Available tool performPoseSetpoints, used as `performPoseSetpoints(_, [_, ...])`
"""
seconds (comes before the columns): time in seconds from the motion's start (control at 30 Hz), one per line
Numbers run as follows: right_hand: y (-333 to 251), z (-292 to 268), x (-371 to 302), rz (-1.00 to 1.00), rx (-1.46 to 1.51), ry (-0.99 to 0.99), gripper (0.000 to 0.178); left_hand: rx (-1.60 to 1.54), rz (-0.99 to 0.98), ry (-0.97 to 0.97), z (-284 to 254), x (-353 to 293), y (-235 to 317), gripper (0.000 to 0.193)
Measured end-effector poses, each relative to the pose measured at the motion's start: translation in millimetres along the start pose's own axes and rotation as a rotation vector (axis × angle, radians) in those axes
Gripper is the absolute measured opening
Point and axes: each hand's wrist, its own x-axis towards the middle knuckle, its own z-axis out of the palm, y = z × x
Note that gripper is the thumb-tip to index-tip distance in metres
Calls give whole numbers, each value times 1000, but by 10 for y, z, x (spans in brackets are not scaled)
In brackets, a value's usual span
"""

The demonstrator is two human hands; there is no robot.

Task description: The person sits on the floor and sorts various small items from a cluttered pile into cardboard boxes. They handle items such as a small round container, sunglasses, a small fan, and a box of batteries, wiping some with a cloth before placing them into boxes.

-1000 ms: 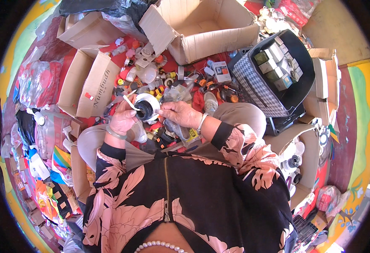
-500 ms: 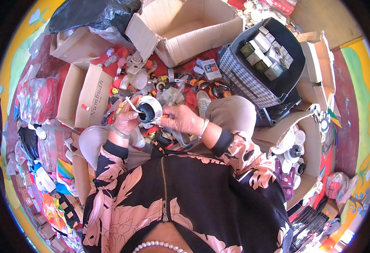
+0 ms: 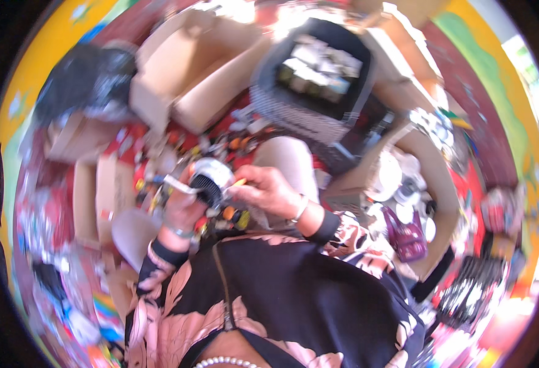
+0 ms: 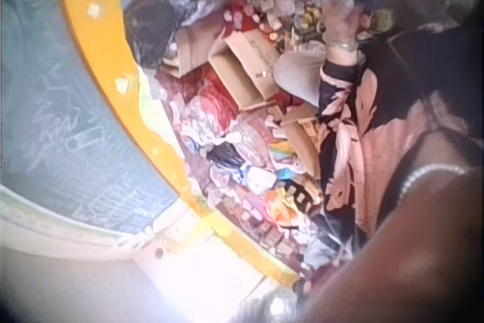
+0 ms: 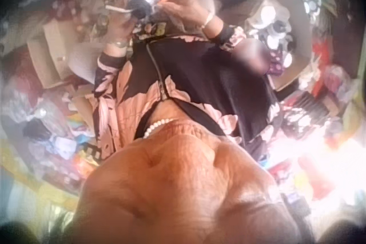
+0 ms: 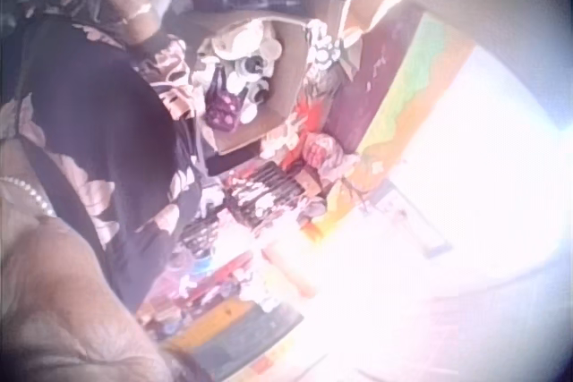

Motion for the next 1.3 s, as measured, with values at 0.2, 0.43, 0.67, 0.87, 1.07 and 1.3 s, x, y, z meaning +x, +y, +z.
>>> performPoseSetpoints(0.2, [-722, -705, -401, -144, -605, -14, 14, 62, -131, -83, 455, 451, -230, 71])
performPoseSetpoints(0.43, [-1231, -1517, -1262, 69, -52, 299, 18, 94, -425, -402, 1058, 1181, -741, 61])
performPoseSetpoints(0.67, [-1624, -3058, -2378, 102, -342, 1082, 17, 1386, 463, -870, 987, 1485, -1138, 33])
performPoseSetpoints(0.87, [-1646, -4648, -3015, 581, -1287, 1288, 21, 1485, 512, -959, 1010, 1588, -1240, 28])
performPoseSetpoints(1.07, [-740, -5606, -2634, 820, -1413, 1315, 23, 1465, 546, -1029, 941, 1764, -1350, 27])
performPoseSetpoints(1.3, [397, -6287, -1921, 1243, -1422, 1029, 30, 1433, 479, -1048, 908, 1911, -1336, 26])
